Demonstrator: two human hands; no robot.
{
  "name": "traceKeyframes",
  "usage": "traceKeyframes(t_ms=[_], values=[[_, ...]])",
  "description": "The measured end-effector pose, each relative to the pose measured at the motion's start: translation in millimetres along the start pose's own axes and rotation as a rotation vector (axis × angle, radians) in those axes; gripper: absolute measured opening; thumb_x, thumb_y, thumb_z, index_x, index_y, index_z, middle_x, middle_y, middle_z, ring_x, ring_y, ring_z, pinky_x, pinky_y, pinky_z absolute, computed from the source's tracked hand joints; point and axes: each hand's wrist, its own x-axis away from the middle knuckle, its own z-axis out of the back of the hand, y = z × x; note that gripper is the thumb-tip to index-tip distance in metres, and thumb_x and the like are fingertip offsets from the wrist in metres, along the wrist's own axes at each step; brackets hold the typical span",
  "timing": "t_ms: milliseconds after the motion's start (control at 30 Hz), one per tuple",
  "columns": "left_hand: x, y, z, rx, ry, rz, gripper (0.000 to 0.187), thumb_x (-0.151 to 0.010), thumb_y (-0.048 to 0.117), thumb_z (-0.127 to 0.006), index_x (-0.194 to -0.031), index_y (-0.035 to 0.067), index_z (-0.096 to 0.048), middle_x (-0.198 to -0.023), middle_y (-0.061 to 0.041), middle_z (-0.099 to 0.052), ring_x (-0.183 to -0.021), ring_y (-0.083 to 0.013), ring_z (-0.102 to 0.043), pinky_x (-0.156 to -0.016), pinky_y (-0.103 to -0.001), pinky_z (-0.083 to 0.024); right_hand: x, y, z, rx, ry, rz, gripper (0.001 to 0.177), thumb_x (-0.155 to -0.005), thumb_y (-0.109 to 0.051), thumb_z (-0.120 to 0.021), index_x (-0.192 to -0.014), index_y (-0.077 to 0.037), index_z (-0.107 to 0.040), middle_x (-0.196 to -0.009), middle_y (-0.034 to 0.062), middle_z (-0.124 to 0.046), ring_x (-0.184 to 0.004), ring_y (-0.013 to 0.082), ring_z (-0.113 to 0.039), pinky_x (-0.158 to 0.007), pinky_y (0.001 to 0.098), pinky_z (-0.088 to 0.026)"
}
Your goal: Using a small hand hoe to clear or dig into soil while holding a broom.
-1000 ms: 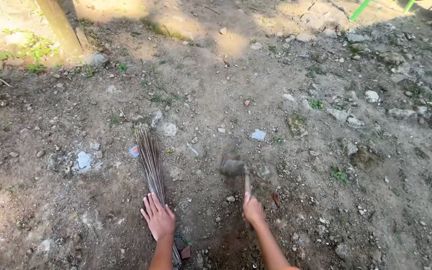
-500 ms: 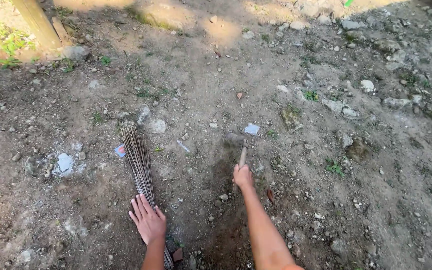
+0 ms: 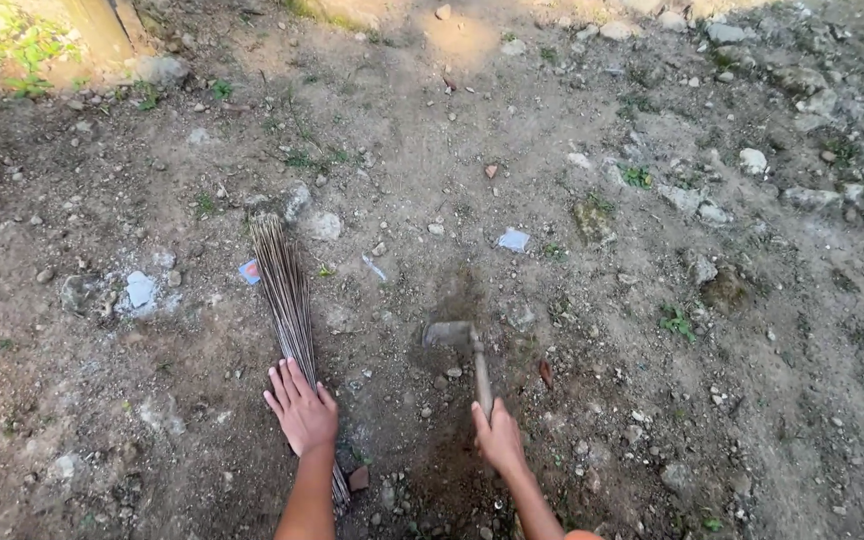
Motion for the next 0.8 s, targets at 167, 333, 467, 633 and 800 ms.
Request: traceKeyframes(t_ms=[167,333,467,633,800], values=[[0,-1,5,-0.023,-0.026,0.001,0.075,-0.094,0.028,-0.054,-0.160,0.004,-0.027,-0.166,-0.014,-0.033,-0.159,-0.0303,-0.019,-0.128,-0.051,-0.014,-98,-51,28,-0.368,0.252,0.112,0.037,-0.104,-0.040,-0.053,-0.107,-0.003,-0.049,-0.067,0.0075,-0.064,-0.050,0.0185,-0.066,-0.043,0.0349,-0.054],[-12,4,6,-0.009,-0.009,0.010,0.076,-0.093,0.029,-0.055,-0.160,0.004,-0.027,-0.166,-0.014,-0.033,-0.158,-0.0300,-0.018,-0.127,-0.052,-0.014,-214,-54,-1,-0.704,0.229,0.026,0.039,-0.106,-0.039,-0.054,-0.115,-0.002,-0.046,-0.078,0.0202,-0.063,-0.053,0.0270,-0.063,-0.045,0.0420,-0.053],[0,2,9,-0.023,-0.061,0.018,0.076,-0.094,0.029,-0.054,-0.160,0.004,-0.026,-0.165,-0.014,-0.033,-0.158,-0.0301,-0.018,-0.128,-0.051,-0.014,-190,-14,-27,0.307,0.473,0.124,0.046,-0.103,-0.042,-0.064,-0.113,-0.001,-0.050,-0.086,0.0258,-0.073,-0.074,0.0393,-0.070,-0.066,0.0522,-0.056],[-3,-1,5,-0.043,-0.057,0.030,0.076,-0.095,0.030,-0.054,-0.160,0.004,-0.025,-0.164,-0.016,-0.032,-0.157,-0.0307,-0.017,-0.127,-0.051,-0.014,-172,-34,17,-0.076,0.184,0.031,0.042,-0.101,-0.037,-0.058,-0.119,0.001,-0.051,-0.086,0.0244,-0.077,-0.067,0.0309,-0.076,-0.067,0.0467,-0.062],[-7,0,10,0.028,-0.034,0.017,0.074,-0.095,0.028,-0.053,-0.159,0.004,-0.026,-0.163,-0.016,-0.033,-0.157,-0.0308,-0.018,-0.127,-0.051,-0.015,-190,-35,74,-0.061,-0.034,0.038,0.036,-0.096,-0.024,-0.062,-0.120,-0.003,-0.046,-0.078,0.0147,-0.068,-0.054,0.0239,-0.066,-0.050,0.0419,-0.057]])
